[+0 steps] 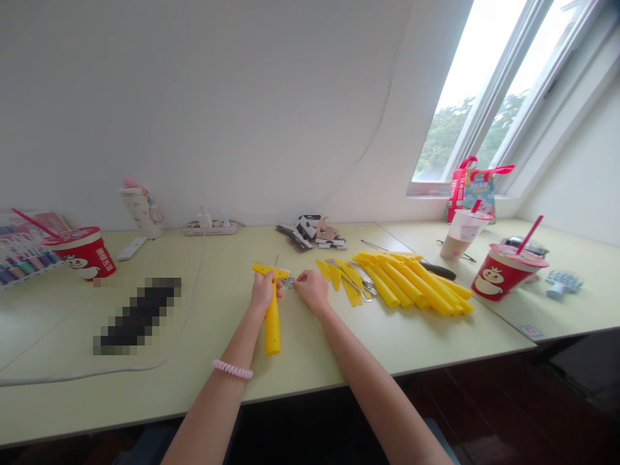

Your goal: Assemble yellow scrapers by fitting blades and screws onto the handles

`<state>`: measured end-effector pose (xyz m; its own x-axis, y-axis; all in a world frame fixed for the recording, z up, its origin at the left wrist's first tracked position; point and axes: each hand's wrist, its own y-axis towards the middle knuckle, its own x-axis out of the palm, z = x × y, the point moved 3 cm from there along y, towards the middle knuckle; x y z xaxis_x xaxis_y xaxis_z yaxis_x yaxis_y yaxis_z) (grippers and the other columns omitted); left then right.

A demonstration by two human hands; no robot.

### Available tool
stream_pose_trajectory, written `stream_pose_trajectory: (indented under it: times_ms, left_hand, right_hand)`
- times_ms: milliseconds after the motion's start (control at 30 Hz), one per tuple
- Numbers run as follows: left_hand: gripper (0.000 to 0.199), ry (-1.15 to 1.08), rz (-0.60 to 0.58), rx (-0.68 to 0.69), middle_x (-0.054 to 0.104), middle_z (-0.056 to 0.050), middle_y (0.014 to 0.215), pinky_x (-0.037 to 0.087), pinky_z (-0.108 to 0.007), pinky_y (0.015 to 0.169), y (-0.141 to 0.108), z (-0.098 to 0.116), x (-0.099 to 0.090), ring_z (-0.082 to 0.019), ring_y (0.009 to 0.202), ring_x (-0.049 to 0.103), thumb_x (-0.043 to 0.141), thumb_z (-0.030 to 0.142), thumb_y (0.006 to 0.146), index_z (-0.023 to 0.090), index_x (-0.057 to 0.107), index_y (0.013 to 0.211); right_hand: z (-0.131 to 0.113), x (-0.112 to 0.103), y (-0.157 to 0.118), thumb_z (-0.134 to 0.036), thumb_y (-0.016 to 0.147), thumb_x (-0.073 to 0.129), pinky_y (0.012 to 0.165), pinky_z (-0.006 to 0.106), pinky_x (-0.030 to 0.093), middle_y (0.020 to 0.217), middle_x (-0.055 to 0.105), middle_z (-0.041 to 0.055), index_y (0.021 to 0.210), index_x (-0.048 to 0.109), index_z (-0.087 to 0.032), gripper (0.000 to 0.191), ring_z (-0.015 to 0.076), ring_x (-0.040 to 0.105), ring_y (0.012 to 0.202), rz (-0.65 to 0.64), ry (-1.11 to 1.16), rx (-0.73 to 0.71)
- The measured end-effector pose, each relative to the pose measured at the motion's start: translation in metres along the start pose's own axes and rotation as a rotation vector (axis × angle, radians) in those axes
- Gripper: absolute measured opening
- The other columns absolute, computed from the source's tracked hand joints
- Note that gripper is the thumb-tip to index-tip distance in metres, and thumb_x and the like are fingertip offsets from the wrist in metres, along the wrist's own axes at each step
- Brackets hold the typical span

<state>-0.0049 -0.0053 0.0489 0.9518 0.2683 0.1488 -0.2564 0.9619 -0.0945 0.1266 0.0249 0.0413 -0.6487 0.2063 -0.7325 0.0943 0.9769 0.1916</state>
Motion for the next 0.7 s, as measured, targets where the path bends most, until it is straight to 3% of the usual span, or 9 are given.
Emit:
stream_pose_trajectory:
  times_ms: [200, 367, 600, 700]
  left_hand:
    - [0.015, 0.023, 0.023, -0.013, 0.049, 0.006, 0.05, 0.032, -0.019, 0.033, 0.004, -0.004, -0.002, -0.008, 0.033, 0.043, 0.044, 0.026, 0.077, 0.019, 0.033, 0.086]
    - [0.014, -0.007, -0.025, -0.048, 0.049, 0.006, 0.05, 0.031, -0.019, 0.033, 0.005, -0.006, -0.002, -0.008, 0.033, 0.043, 0.043, 0.025, 0.078, 0.02, 0.033, 0.087]
    - [0.018, 0.018, -0.15, -0.086, 0.05, 0.005, 0.05, 0.03, -0.019, 0.033, 0.002, -0.01, 0.005, -0.008, 0.033, 0.042, 0.045, 0.028, 0.077, 0.019, 0.036, 0.09]
    - [0.022, 0.059, -0.214, -0.08, 0.051, 0.005, 0.05, 0.03, -0.019, 0.033, 0.0, -0.012, 0.009, -0.008, 0.032, 0.042, 0.046, 0.031, 0.077, 0.019, 0.037, 0.093]
  right_hand:
    - [-0.002, 0.001, 0.004, -0.019, 0.063, 0.059, 0.06, 0.025, 0.034, 0.066, 0.066, 0.0035, 0.062, 0.068, -0.02, 0.01, 0.015, 0.056, 0.066, -0.014, -0.029, 0.027]
    - [0.002, 0.0, 0.005, -0.018, 0.06, 0.056, 0.057, 0.024, 0.035, 0.063, 0.065, 0.0031, 0.059, 0.068, -0.019, 0.012, 0.0144, 0.056, 0.063, -0.05, 0.048, 0.023]
    - [0.018, -0.019, 0.012, -0.03, 0.064, 0.056, 0.06, 0.023, 0.038, 0.066, 0.062, 0.0016, 0.065, 0.064, -0.016, 0.016, 0.0136, 0.054, 0.064, 0.012, 0.524, -0.012]
    - [0.016, -0.026, 0.01, -0.036, 0.064, 0.057, 0.062, 0.024, 0.038, 0.07, 0.061, 0.0011, 0.068, 0.063, -0.016, 0.021, 0.014, 0.053, 0.068, -0.052, 0.668, -0.07]
